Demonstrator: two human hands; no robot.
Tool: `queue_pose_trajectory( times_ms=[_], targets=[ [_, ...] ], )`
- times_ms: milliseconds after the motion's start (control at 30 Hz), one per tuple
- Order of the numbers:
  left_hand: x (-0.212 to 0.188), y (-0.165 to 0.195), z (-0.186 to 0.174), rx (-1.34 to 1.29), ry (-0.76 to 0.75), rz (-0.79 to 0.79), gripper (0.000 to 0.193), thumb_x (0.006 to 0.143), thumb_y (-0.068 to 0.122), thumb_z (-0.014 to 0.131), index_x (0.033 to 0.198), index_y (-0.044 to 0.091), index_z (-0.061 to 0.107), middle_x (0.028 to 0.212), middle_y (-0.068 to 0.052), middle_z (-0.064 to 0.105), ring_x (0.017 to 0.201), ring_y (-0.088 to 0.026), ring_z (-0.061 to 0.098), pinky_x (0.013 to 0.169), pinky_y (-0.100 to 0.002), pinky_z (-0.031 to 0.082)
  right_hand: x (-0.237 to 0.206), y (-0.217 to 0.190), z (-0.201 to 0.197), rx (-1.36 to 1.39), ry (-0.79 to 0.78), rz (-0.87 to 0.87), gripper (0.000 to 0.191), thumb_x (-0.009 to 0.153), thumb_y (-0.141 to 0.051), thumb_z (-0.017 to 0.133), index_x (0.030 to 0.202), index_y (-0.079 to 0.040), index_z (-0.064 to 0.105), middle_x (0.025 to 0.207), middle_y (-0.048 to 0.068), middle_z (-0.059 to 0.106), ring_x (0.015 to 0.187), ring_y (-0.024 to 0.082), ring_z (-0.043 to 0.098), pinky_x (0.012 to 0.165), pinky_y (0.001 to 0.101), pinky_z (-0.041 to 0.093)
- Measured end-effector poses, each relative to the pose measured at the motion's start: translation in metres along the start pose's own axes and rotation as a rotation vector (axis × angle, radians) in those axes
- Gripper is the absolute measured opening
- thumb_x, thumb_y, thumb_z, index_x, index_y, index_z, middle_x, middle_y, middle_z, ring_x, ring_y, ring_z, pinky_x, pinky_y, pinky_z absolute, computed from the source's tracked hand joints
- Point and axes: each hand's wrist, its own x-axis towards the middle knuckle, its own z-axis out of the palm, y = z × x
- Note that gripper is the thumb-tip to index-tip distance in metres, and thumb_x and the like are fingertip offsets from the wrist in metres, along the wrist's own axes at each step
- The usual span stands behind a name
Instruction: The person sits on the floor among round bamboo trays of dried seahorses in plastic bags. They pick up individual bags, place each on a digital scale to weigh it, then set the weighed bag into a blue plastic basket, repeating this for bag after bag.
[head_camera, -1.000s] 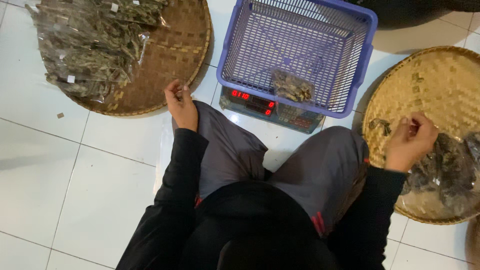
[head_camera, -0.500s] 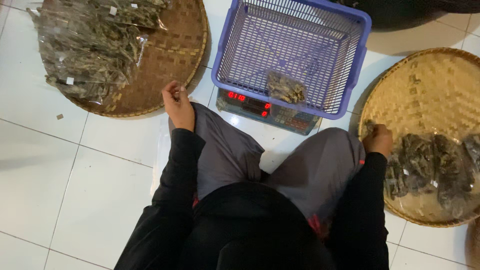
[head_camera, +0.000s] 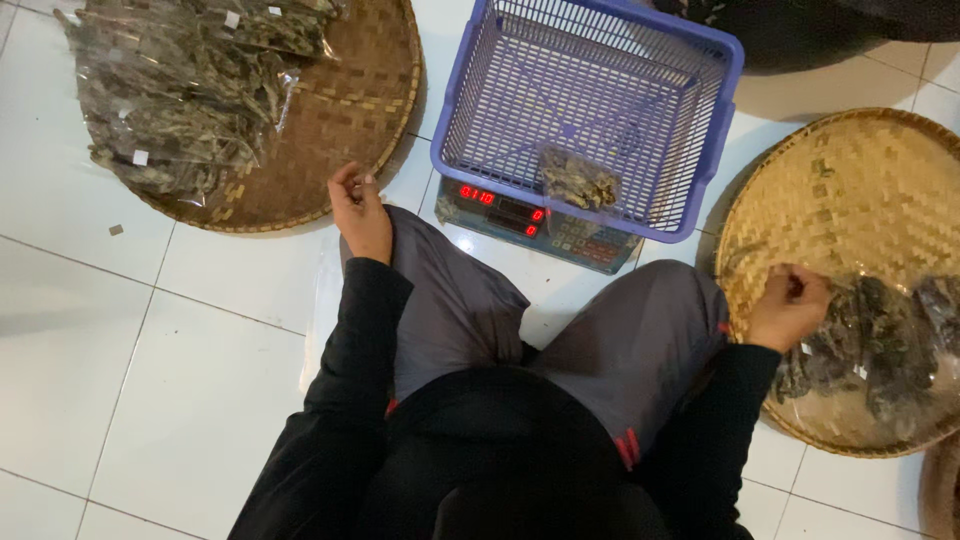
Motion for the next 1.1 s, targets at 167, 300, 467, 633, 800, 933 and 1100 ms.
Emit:
queue_pose_trajectory(
  times_ms=[167, 300, 467, 633, 800, 933, 1100],
  targets=[
    [-0.001, -0.001, 0.0, 0.08, 0.016, 0.132, 0.023, 0.104, 0.005, 0.065, 0.127, 0.003, 0.06, 0.111, -0.008, 0.065, 0.098, -0.015, 0.06, 0.086, -0.03, 0.052, -0.023, -0.158, -0.009, 0.608, -0.182, 0.156, 0.013, 0.11, 0.001, 0.067, 0.122, 0.001, 0.062, 0.119, 0.012, 0.07, 0.101, 0.014, 0.066, 0.085, 0.0241, 0.052],
    [-0.002, 0.0, -0.001, -0.041, -0.016, -0.007, 0.023, 0.105, 0.008, 0.063, 0.127, 0.004, 0.059, 0.109, -0.006, 0.064, 0.094, -0.013, 0.059, 0.083, -0.028, 0.053, -0.042, -0.27, 0.024, 0.567, -0.353, -0.164, 0.015, 0.109, 0.003, 0.063, 0.123, 0.003, 0.057, 0.134, 0.015, 0.062, 0.12, 0.022, 0.069, 0.103, 0.0324, 0.059],
    [-0.001, -0.001, -0.001, -0.029, -0.015, 0.004, 0.024, 0.105, 0.008, 0.063, 0.128, 0.003, 0.058, 0.108, -0.005, 0.063, 0.093, -0.013, 0.057, 0.082, -0.028, 0.053, -0.036, -0.304, 0.057, 0.57, -0.347, -0.293, 0.03, 0.105, 0.003, 0.067, 0.133, 0.004, 0.057, 0.146, 0.015, 0.05, 0.136, 0.025, 0.056, 0.117, 0.0379, 0.048],
    [0.002, -0.003, -0.001, -0.057, -0.035, 0.019, 0.025, 0.105, 0.007, 0.064, 0.129, 0.002, 0.058, 0.108, -0.006, 0.06, 0.093, -0.012, 0.055, 0.081, -0.028, 0.051, -0.028, -0.223, 0.044, 0.527, -0.158, -0.133, 0.02, 0.112, 0.001, 0.065, 0.132, 0.0, 0.061, 0.138, 0.01, 0.058, 0.126, 0.018, 0.058, 0.111, 0.0302, 0.049],
    [0.005, -0.005, 0.001, -0.103, -0.047, -0.03, 0.026, 0.105, 0.007, 0.063, 0.13, 0.003, 0.057, 0.107, -0.005, 0.06, 0.091, -0.011, 0.057, 0.08, -0.026, 0.052, 0.011, -0.07, 0.018, 0.204, 0.074, -0.015, 0.023, 0.106, 0.0, 0.069, 0.129, -0.002, 0.062, 0.133, 0.01, 0.058, 0.114, 0.02, 0.06, 0.098, 0.0327, 0.052],
    [0.004, -0.008, 0.002, -0.112, -0.035, 0.008, 0.026, 0.105, 0.006, 0.063, 0.13, 0.002, 0.057, 0.108, -0.006, 0.061, 0.093, -0.012, 0.057, 0.082, -0.027, 0.052, 0.017, 0.023, 0.014, -0.165, -0.003, 0.06, 0.039, 0.097, -0.004, 0.076, 0.133, -0.003, 0.062, 0.128, 0.012, 0.058, 0.112, 0.027, 0.058, 0.094, 0.0376, 0.049],
    [0.003, -0.006, 0.002, -0.079, -0.029, -0.001, 0.025, 0.106, 0.006, 0.063, 0.13, 0.003, 0.057, 0.107, -0.005, 0.061, 0.092, -0.012, 0.058, 0.081, -0.027, 0.053, -0.008, 0.049, 0.017, -0.535, -0.186, -0.017, 0.049, 0.087, -0.017, 0.086, 0.13, -0.002, 0.067, 0.122, 0.025, 0.059, 0.112, 0.042, 0.057, 0.095, 0.0465, 0.047]
  ],
)
